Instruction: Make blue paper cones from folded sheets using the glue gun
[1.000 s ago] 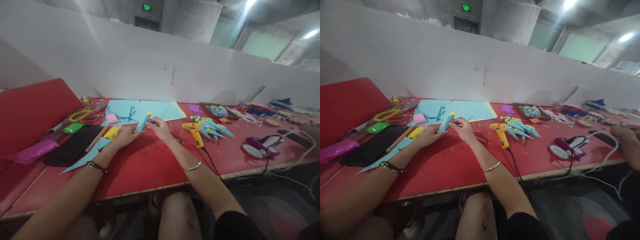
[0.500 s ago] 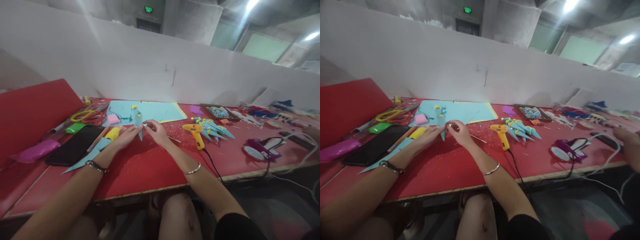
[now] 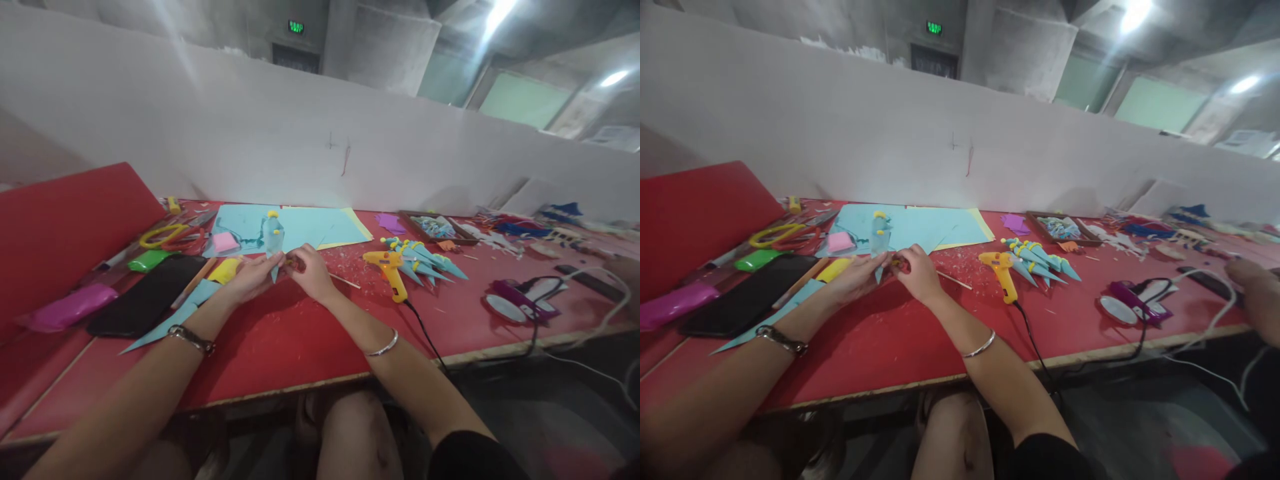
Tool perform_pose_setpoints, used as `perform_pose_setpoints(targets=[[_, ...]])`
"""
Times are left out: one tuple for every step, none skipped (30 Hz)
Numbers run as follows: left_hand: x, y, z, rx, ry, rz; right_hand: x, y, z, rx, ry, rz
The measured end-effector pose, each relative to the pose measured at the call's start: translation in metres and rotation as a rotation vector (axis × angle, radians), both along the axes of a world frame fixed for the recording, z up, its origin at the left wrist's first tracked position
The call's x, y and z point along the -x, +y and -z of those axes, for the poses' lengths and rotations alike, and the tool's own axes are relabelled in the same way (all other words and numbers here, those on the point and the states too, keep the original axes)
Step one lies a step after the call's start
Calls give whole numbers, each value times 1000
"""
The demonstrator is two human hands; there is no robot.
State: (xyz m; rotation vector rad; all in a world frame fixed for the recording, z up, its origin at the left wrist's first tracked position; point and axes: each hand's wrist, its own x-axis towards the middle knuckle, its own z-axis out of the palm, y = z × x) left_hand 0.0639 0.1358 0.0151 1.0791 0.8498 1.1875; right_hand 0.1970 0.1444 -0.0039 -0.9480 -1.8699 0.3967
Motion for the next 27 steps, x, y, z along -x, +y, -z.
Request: perform_pose_setpoints(targets=[[0,0,0,13,-28,31,0,0,0,-20,25,13],[0,0,-1,24,-56,62,-1,0,-1,-40,54,21],[0,0,-1,32,-81,87,-1,0,-2,-58,84,26],[0,1,-1,37,-97,101,-2,0,-2,-70,108,31],[0,1,-1,40,-104,106,-2,0,-3,-73,129,33],[0,2,0,41,-100,99,-2,0,-3,-67,144,31],[0,3,1,43,-84,81,-3,0,-3,-56,156,24],[0,3,2,46,-57,62,-3,0,-3,-42,164,16],[0,4,3,51,-30,49,-3,0,-3,-32,166,10],[1,5,4,58,-6,45,-3,1,-2,-26,163,7],[2,5,5,66,11,50,-3,1,-2,-26,158,4],[2,5,6,74,21,56,-3,2,-1,-28,152,-1],[3,5,6,81,25,62,-3,2,0,-31,150,-7],[4,5,5,85,22,65,-2,3,0,-34,148,-15],[5,4,4,88,18,65,-2,3,1,-35,149,-26],[5,3,4,88,16,66,-2,3,1,-33,152,-38],[5,3,3,87,14,68,-2,3,1,-28,156,-53],[5,2,2,84,14,72,-2,3,1,-20,163,-65],[5,2,2,82,20,80,-2,3,1,-12,171,-75],[4,2,2,81,29,86,-2,2,1,-6,180,-81],[4,2,3,83,41,91,-2,2,1,-4,187,-83],[3,2,4,86,50,95,-1,2,1,-11,187,-80],[3,2,5,87,57,96,-1,1,0,-22,180,-75],[2,3,6,88,64,96,-1,1,0,-36,167,-68],[2,3,7,87,69,93,-1,1,-1,-47,153,-63],[2,4,8,81,73,88,-1,0,-2,-51,141,-56],[2,4,9,72,78,83,-1,0,-2,-49,133,-49]])
